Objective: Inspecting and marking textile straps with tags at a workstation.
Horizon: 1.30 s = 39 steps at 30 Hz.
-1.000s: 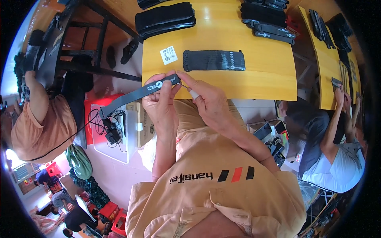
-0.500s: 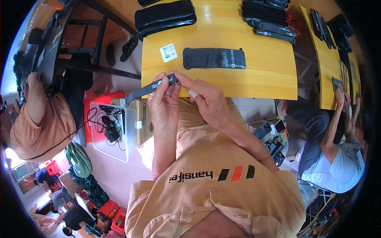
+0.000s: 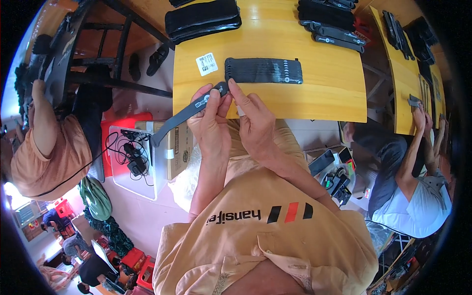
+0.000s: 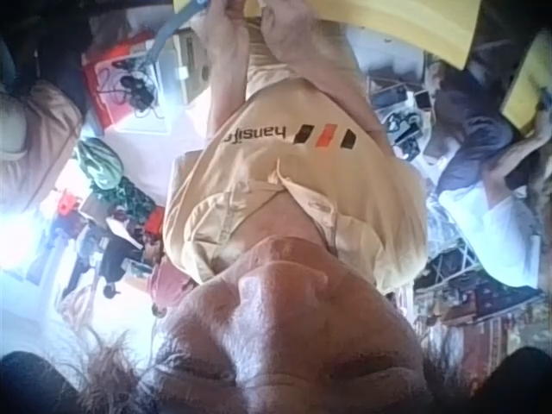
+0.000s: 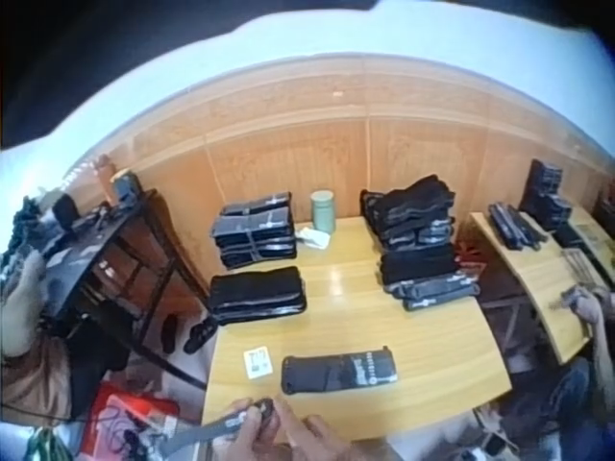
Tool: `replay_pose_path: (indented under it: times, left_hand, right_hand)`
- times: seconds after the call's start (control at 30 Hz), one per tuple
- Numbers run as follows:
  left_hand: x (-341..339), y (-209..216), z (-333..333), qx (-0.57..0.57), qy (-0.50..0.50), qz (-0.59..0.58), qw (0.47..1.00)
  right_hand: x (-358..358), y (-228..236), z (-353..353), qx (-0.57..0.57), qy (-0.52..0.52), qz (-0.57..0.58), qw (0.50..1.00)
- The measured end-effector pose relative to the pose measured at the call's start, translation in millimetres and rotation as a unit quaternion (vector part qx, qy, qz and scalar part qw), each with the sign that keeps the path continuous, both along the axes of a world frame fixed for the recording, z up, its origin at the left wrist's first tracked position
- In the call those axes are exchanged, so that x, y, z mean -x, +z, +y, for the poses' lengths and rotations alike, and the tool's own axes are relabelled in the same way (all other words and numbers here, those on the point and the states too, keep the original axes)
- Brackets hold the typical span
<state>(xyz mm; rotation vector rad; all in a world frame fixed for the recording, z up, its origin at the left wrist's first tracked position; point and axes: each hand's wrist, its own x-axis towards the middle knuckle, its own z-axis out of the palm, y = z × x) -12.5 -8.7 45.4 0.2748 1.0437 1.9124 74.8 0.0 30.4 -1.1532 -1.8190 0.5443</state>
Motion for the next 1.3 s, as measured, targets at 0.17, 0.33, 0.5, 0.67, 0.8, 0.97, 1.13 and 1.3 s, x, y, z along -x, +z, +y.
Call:
replay_pose_path:
  times: [0.17,0.33,0.5,0.67,0.8,0.97,1.13,1.3]
  left_hand:
    - [-2,-2,1,0.002,-0.001,-0.035,0.999]
    - [-2,-2,2,-0.014,0.019,0.045,0.999]
    - [-1,-2,5,0.003,0.029,0.089,0.996]
    - [-6,-4,9,0.01,0.011,0.054,0.998]
    - [-10,-11,9,-0.013,0.026,0.116,0.993]
    - [-12,-12,9,-0.003,0.084,0.294,0.952]
    - [-9,2,3,0.074,0.012,0.22,0.973]
    - [-2,-11,3,0.012,0.027,0.045,0.999]
  right_hand:
    - [4,-2,2,0.105,0.04,0.192,0.975]
    - [-1,1,6,0.013,0.027,0.085,0.996]
    - [0,-1,6,-0.029,0.01,0.01,0.999]
    - [0,-10,10,-0.08,-0.016,0.036,0.996]
    - [1,-10,9,-0.001,0.002,0.093,0.996]
    - [3,3,5,0.341,0.057,0.36,0.867]
    - [-1,9,3,0.497,0.091,0.515,0.693]
    - [5,2,5,0.21,0.011,0.281,0.936]
